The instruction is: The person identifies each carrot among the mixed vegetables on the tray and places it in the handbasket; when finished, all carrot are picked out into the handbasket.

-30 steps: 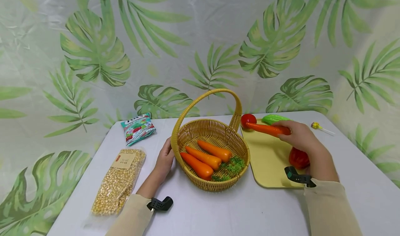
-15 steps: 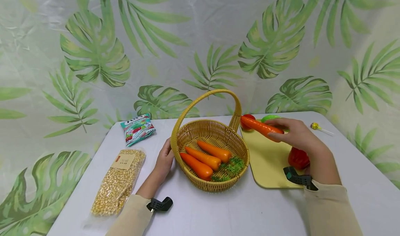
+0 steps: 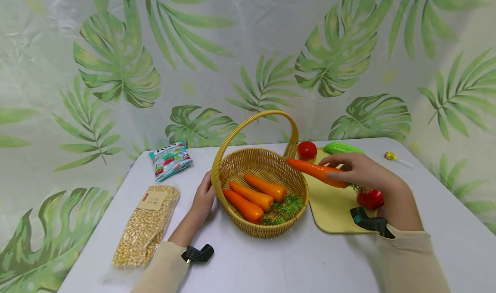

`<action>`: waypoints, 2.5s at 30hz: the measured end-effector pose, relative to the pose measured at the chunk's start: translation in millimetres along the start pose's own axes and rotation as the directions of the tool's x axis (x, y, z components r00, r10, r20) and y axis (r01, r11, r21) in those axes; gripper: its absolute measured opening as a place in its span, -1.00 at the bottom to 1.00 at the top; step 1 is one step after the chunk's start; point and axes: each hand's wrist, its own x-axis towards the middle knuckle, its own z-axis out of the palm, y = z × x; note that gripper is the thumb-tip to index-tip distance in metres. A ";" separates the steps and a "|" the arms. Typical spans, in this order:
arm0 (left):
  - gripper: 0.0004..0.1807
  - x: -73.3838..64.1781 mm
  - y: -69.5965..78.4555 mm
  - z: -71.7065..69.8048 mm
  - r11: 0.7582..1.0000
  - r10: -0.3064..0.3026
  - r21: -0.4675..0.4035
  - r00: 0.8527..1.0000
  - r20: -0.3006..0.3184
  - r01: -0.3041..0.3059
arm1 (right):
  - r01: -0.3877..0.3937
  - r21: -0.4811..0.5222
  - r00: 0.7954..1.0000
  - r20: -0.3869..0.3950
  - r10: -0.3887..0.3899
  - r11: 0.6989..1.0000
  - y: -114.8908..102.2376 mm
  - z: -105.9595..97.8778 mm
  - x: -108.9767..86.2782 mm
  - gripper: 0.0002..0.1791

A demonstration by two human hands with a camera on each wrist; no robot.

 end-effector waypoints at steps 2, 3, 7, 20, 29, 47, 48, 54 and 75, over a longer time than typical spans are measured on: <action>-0.52 -0.4 -0.2 0.0 1.000 -0.001 0.000 1.000 0.002 0.001 | 0.000 0.047 1.000 0.017 0.000 0.999 -2.0 5.2 5.2 -0.59; -0.52 -0.6 0.0 0.1 1.000 0.000 -0.001 1.000 0.002 0.000 | 0.011 0.054 1.000 0.011 -0.012 0.998 -2.4 8.0 7.9 -0.62; -0.51 -0.3 0.0 -0.3 1.000 0.011 -0.006 1.000 0.006 -0.011 | 0.083 0.034 0.996 -0.014 -0.083 0.996 -2.5 17.0 16.5 -0.70; -0.52 0.2 0.8 0.3 1.000 0.004 -0.002 1.000 -0.004 -0.004 | 0.184 0.079 0.982 0.038 -0.187 0.980 -5.7 27.7 24.4 -0.66; -0.52 0.2 -1.8 -0.9 1.000 0.002 -0.009 1.000 -0.001 -0.002 | 0.151 -0.038 0.988 -0.027 -0.152 0.988 -10.8 33.3 28.7 -0.57; -0.50 0.1 -2.6 -1.2 1.000 0.009 -0.012 1.000 0.000 -0.009 | 0.235 -0.181 0.950 -0.166 -0.265 0.955 -24.7 73.0 53.0 -0.71; -0.50 0.1 -2.6 -1.2 1.000 0.007 -0.012 1.000 -0.001 -0.007 | 0.237 -0.192 0.949 -0.165 -0.269 0.952 -25.1 75.0 53.9 -0.71; -0.51 0.2 -3.6 -1.6 1.000 0.005 -0.015 1.000 0.000 -0.005 | 0.214 -0.264 0.956 -0.143 -0.258 0.941 -26.2 86.5 58.9 -0.73; -0.52 1.8 -2.0 1.1 1.000 0.007 -0.012 1.000 0.007 -0.007 | 0.208 -0.334 0.962 -0.101 -0.254 0.919 -26.7 106.0 63.6 -0.77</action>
